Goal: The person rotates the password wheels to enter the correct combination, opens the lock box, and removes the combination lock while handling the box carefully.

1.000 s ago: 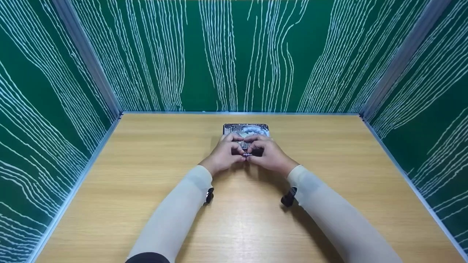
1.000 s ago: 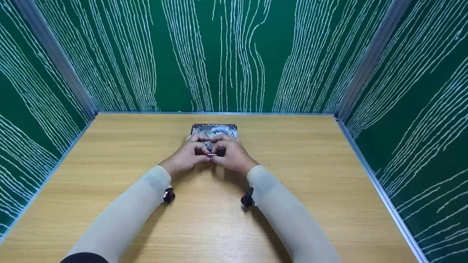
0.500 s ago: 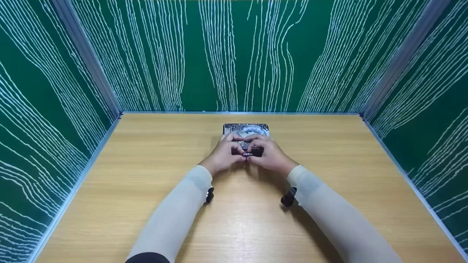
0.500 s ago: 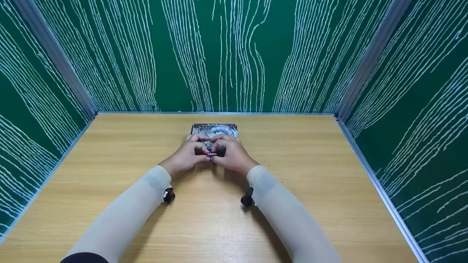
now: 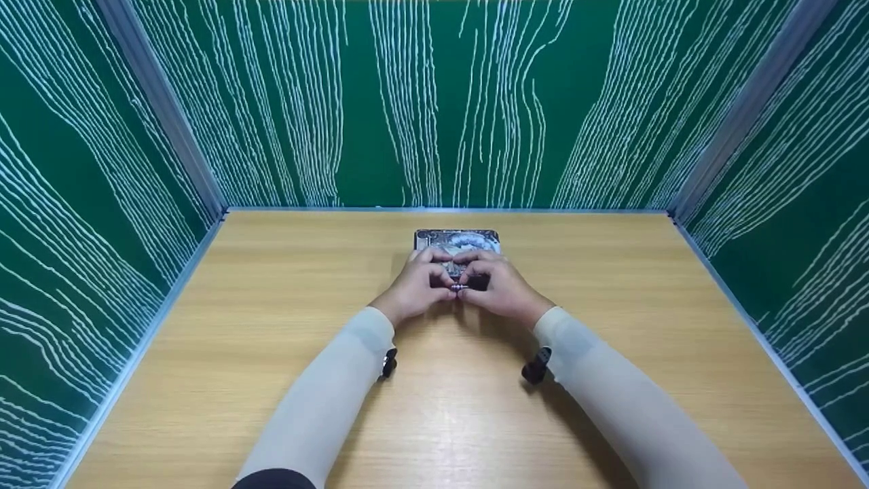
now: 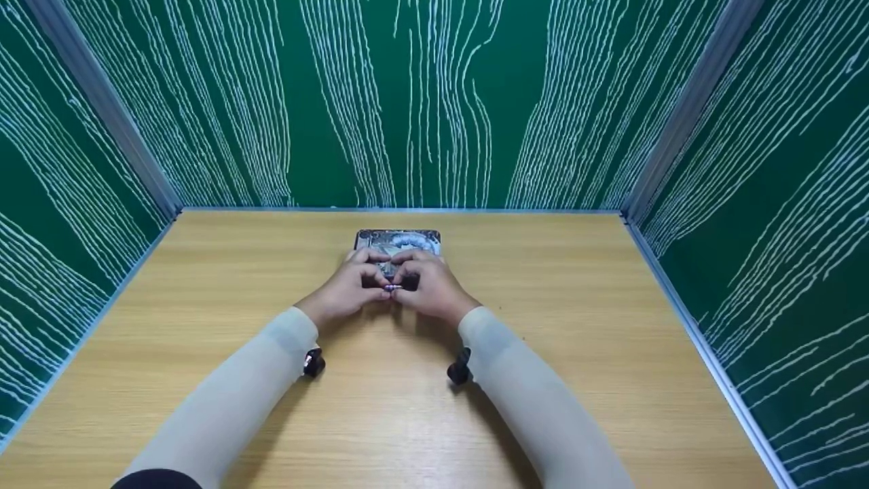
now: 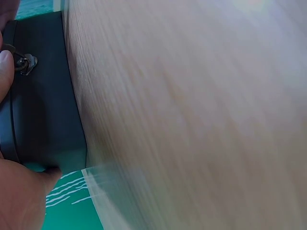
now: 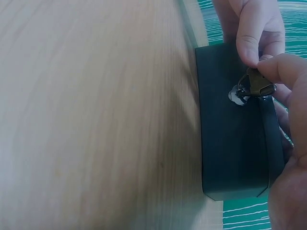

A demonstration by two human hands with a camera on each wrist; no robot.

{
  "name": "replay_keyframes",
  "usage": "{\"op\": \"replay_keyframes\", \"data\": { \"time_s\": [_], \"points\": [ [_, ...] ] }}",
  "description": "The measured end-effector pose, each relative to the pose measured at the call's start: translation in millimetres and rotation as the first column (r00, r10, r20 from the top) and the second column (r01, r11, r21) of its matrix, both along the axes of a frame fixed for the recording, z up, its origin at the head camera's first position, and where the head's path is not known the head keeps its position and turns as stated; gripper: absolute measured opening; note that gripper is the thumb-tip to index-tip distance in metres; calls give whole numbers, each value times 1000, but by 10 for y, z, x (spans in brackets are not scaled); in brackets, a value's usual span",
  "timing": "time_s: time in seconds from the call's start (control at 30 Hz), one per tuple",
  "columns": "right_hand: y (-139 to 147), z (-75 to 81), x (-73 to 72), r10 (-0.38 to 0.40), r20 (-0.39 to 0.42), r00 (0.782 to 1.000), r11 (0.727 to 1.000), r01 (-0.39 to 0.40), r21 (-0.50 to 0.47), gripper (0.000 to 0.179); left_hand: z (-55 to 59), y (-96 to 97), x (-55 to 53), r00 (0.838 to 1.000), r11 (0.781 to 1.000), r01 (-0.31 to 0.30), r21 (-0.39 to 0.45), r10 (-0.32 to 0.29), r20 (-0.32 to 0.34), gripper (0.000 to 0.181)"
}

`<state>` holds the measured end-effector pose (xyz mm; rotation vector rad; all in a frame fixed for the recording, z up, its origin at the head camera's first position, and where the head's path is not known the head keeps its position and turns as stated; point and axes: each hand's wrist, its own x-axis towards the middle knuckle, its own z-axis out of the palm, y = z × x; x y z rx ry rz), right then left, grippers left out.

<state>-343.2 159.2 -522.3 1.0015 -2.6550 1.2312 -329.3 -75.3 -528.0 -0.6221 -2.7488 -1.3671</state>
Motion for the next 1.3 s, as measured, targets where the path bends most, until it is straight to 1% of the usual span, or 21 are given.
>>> {"op": "replay_keyframes", "data": {
  "time_s": [0.23,0.67,0.9,1.13,1.3],
  "points": [
    [-9,-7,-7,-8,-38,999,1000,8,10,16,-10,-9,-7,999,1000,19,-21,-19,-32,11],
    [-15,8,-1,-2,-26,1000,1000,2,3,12,-13,-13,-22,1000,1000,10,-4,-10,-13,10],
    [-14,-4,2,-9,-7,1000,1000,9,10,10,-15,-16,-12,1000,1000,20,6,-20,-6,9],
    [-8,-2,14,4,-30,1000,1000,-4,5,15,-6,-6,-2,1000,1000,12,-3,-12,-3,9],
    [-6,-4,19,9,-36,999,1000,-9,-3,15,3,5,10,1000,1000,10,-8,-10,-1,9]
  ]
}}
